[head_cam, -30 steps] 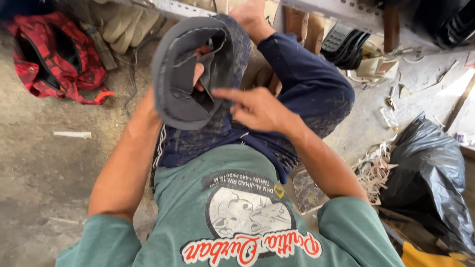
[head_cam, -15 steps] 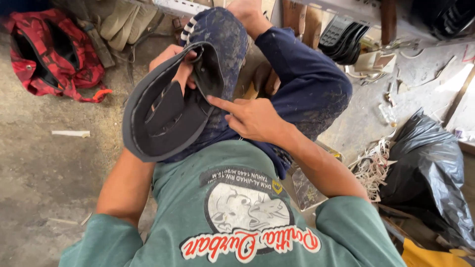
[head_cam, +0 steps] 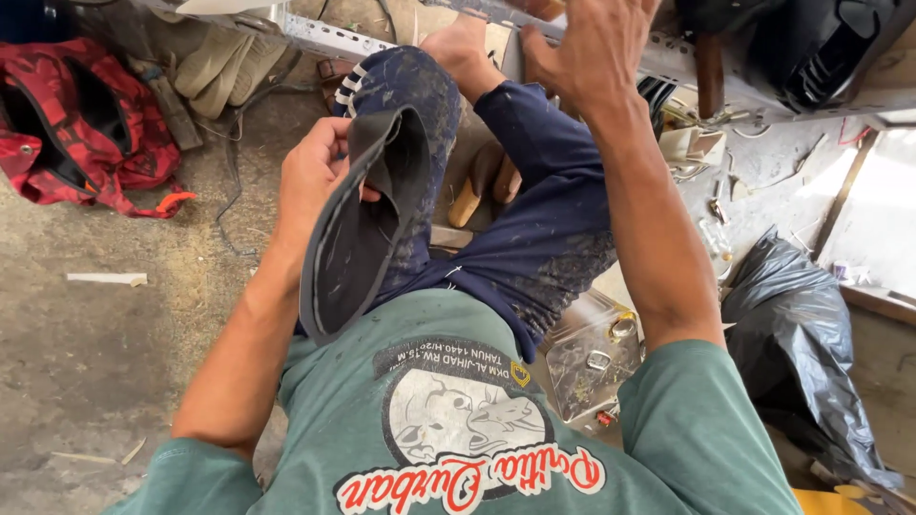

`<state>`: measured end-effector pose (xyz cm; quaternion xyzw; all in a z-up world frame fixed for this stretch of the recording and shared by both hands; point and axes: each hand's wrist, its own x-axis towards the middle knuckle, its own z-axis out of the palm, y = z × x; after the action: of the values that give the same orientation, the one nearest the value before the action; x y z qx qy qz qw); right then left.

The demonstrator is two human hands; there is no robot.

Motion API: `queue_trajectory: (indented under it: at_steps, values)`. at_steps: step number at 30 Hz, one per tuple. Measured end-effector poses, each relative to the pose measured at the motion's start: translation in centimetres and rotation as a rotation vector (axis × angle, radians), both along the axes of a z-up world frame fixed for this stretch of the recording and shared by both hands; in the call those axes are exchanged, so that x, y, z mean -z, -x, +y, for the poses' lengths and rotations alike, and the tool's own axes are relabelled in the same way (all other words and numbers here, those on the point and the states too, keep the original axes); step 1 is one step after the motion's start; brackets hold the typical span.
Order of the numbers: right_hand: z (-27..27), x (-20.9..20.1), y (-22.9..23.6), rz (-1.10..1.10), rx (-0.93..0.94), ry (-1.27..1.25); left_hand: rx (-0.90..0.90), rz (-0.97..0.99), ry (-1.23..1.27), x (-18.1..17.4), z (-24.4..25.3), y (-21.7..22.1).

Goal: The person holds a black sandal and repeatedly rubs and presses the insole and strap areas with their fingers. They turn the sandal over to work on different sides and continue rubbing the interior surfaces.

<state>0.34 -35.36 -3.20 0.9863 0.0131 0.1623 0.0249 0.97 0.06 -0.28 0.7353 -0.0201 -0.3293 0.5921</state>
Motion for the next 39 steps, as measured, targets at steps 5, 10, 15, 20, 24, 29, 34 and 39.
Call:
queue_trajectory:
  at_steps: [5,10,15,20,24,29,34,39]
  values:
    - [1.4,-3.9,1.9,-0.054,0.154,-0.029,-0.106,0.218,-0.030,0.5,0.4,-0.5]
    - [2.5,-6.8,5.7,0.258,0.007,-0.111,0.025,0.109,0.141,2.7,0.2,-1.4]
    - [7.2,-9.8,5.2,0.444,-0.495,-0.835,0.249,-0.039,0.399,5.8,1.0,-2.6]
    - [6.4,-6.0,3.6,0.435,-0.493,-0.870,0.358,-0.039,0.444,5.2,-0.3,-5.1]
    - [6.6,-5.6,2.8,0.428,-0.511,-0.872,0.370,0.373,0.018,2.1,-1.9,-7.2]
    - [5.6,-4.4,1.9,0.406,-0.557,-0.756,0.654,0.221,0.017,3.0,-2.6,-9.6]
    - [3.8,-1.8,1.4,0.361,-0.651,-0.482,0.800,0.193,0.193,4.2,-3.0,-11.0]
    - [3.2,-0.9,2.0,0.322,-0.598,-0.360,1.184,-0.754,0.448,14.0,-2.5,-13.2]
